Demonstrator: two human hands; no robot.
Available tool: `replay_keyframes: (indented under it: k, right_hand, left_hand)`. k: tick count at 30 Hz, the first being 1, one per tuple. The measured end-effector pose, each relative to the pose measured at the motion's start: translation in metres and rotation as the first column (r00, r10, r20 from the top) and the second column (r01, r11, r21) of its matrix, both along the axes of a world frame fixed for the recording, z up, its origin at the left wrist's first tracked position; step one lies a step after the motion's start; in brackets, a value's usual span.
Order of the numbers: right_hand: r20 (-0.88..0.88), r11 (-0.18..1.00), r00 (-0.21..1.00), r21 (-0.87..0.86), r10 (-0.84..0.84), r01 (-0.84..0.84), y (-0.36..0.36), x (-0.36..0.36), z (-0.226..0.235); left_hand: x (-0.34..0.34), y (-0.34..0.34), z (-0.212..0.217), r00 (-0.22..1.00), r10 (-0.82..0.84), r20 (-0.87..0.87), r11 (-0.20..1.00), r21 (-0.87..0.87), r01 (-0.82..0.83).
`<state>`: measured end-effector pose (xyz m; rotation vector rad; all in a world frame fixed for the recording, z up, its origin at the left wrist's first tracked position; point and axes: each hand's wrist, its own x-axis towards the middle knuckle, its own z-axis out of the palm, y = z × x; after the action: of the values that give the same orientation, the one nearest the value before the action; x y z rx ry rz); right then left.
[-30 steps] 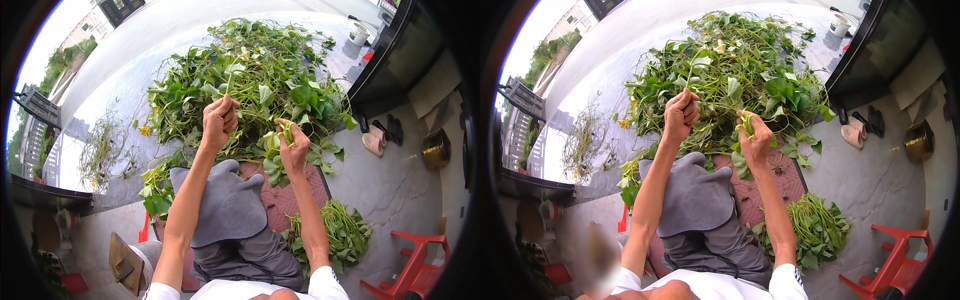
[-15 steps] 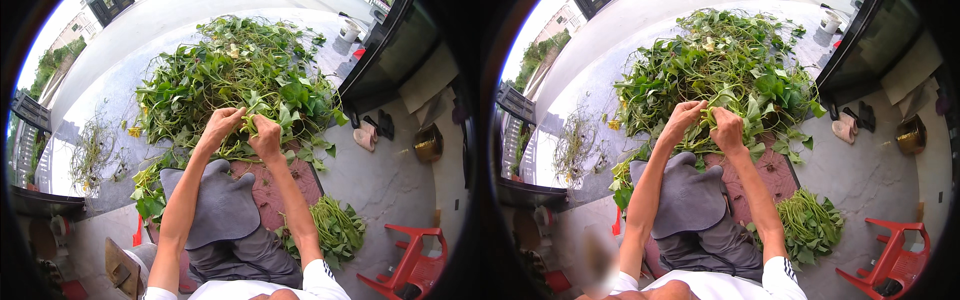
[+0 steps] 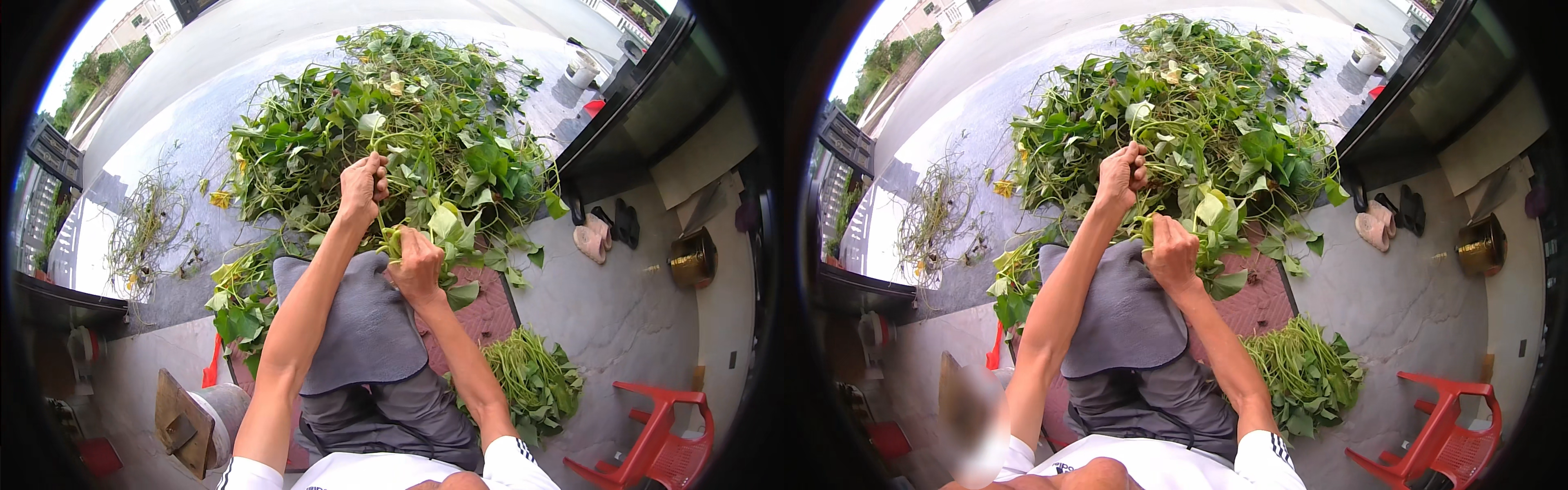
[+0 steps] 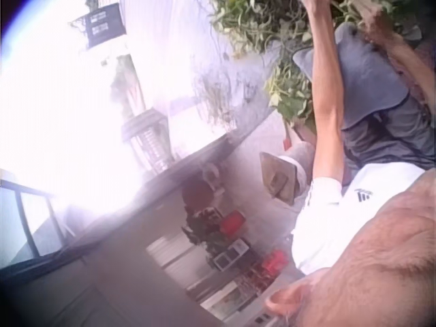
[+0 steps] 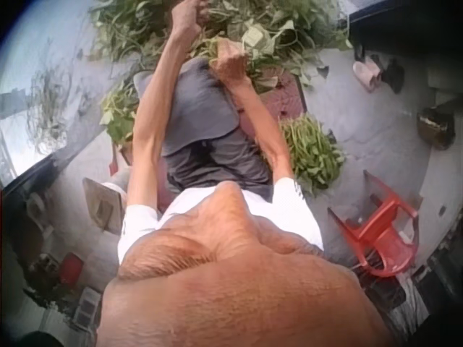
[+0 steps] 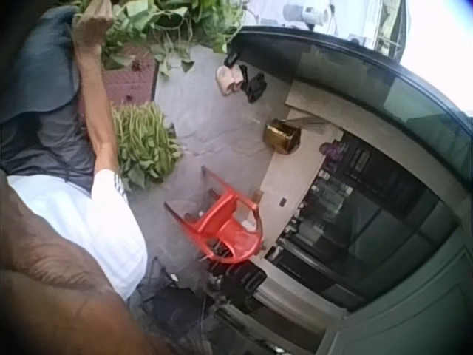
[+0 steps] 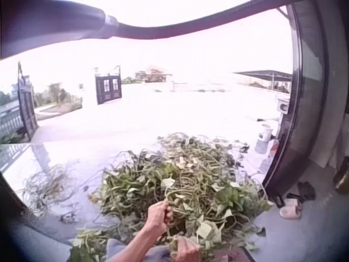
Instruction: The person sits on a mat and repeatedly picks up long vines of leafy greens, strips the leaves and tender stems from the main vine by hand, and places the trimmed portions into a pile on the floor. The process continues with multiple vines throughout the clip.
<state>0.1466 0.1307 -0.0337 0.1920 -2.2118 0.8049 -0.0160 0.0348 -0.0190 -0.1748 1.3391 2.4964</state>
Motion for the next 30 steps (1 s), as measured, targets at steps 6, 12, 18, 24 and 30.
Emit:
replay_keyframes:
  k: [6,12,18,24,30]
  right_hand:
    - [0.044,0.973,0.972,-0.024,-0.229,0.231,0.085,-0.010,0.033]
    - [-0.240,0.956,0.969,0.292,0.062,0.011,0.113,-0.057,0.111]
    - [0.278,0.916,0.944,0.305,0.175,-0.260,0.135,-0.056,0.095]
    - [0.435,0.952,0.867,0.066,0.241,-0.298,0.141,-0.051,0.086]
    - [0.424,0.991,0.898,0.007,0.118,-0.134,0.137,-0.073,0.086]
  left_hand:
    - [0.032,0.000,0.034,0.954,-0.280,-0.111,0.947,-0.192,0.256]
    - [0.053,0.017,0.038,0.860,-0.464,-0.213,0.823,-0.462,0.330]
    - [0.043,0.013,0.031,0.396,-0.534,-0.747,0.575,-0.664,-0.477]
    - [0.047,0.021,0.043,0.170,-0.524,-0.834,0.429,-0.432,-0.793]
    - [0.059,0.027,0.022,0.598,-0.428,-0.677,0.612,-0.704,-0.359]
